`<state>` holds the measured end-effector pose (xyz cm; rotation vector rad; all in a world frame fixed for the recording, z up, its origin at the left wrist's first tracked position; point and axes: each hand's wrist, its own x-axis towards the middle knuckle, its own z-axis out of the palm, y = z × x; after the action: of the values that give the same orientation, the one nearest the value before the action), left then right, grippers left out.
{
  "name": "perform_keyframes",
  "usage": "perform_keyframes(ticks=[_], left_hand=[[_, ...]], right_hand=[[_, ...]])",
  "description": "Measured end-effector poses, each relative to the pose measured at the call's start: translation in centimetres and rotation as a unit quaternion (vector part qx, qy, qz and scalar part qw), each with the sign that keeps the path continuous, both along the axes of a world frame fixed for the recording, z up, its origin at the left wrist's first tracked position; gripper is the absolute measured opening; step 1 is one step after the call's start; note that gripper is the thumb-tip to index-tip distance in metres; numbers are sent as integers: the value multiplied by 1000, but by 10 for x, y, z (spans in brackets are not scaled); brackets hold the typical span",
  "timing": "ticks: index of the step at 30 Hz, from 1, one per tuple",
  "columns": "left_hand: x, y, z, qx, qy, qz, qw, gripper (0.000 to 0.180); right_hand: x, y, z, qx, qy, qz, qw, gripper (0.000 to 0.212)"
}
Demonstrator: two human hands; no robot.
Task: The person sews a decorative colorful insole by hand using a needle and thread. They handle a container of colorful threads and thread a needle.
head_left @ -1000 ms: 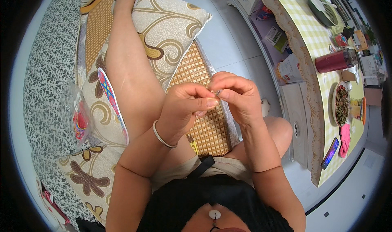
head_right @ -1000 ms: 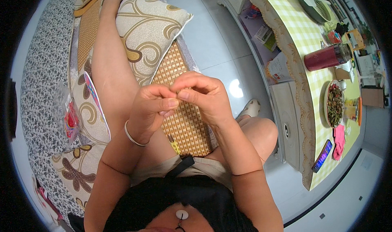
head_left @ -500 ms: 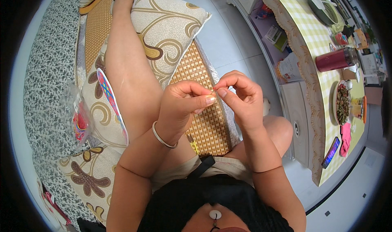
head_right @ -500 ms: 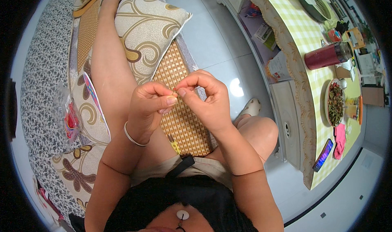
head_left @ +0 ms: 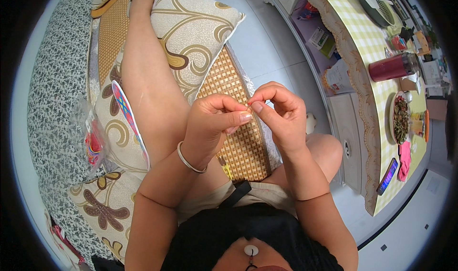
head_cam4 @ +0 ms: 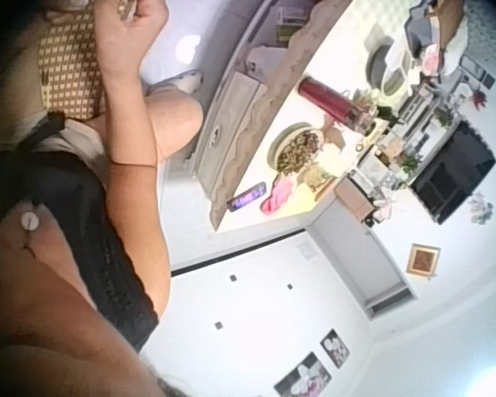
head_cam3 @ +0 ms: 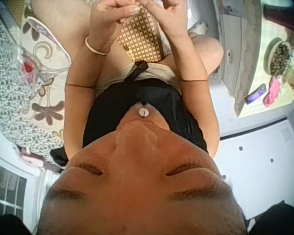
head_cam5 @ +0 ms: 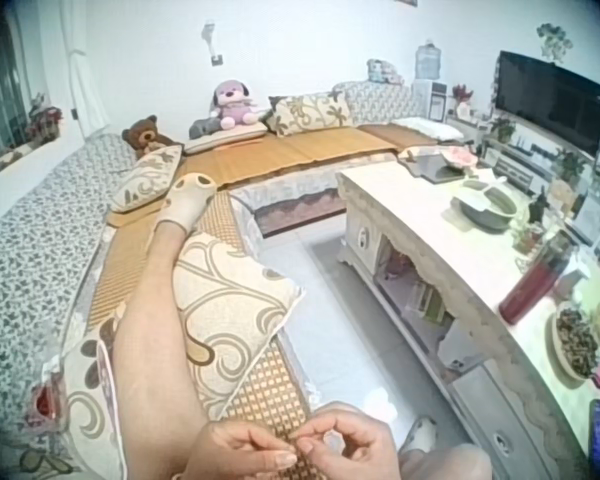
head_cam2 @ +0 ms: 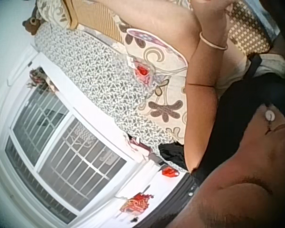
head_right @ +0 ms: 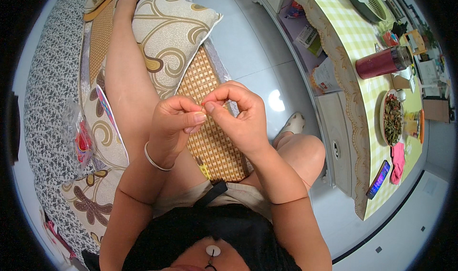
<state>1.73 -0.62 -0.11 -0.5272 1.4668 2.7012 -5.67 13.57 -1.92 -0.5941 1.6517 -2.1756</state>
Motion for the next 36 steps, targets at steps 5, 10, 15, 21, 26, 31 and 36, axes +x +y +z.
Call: perform_keyframes(ticks=[5, 10, 15, 21, 26, 31, 36], left_hand=[[1, -1, 0, 15, 3, -5, 1000, 6], [0, -1, 0, 24, 6, -9, 1000, 6], [1, 0, -1, 16, -2, -9, 1000, 6], [0, 0, -1, 48, -11, -1, 999, 7], [0, -1, -1, 68, -13, -3, 998, 7], [0, -1, -5, 52, 0, -8, 999, 7], [-2, -4, -6, 83, -26, 8, 996, 8]], right_hand=[[1, 0, -1, 1, -3, -2, 1000, 1], [1, 0, 0, 10, 4, -12, 1000, 1], [1, -1, 0, 8, 19, -20, 1000, 3], [1, -2, -1, 2, 25, -38, 999, 3], [2, -4, 3, -19, -3, -37, 999, 4], [2, -1, -2, 7, 48, -55, 997, 6], [4, 0, 2, 71, 167, -122, 976, 8]])
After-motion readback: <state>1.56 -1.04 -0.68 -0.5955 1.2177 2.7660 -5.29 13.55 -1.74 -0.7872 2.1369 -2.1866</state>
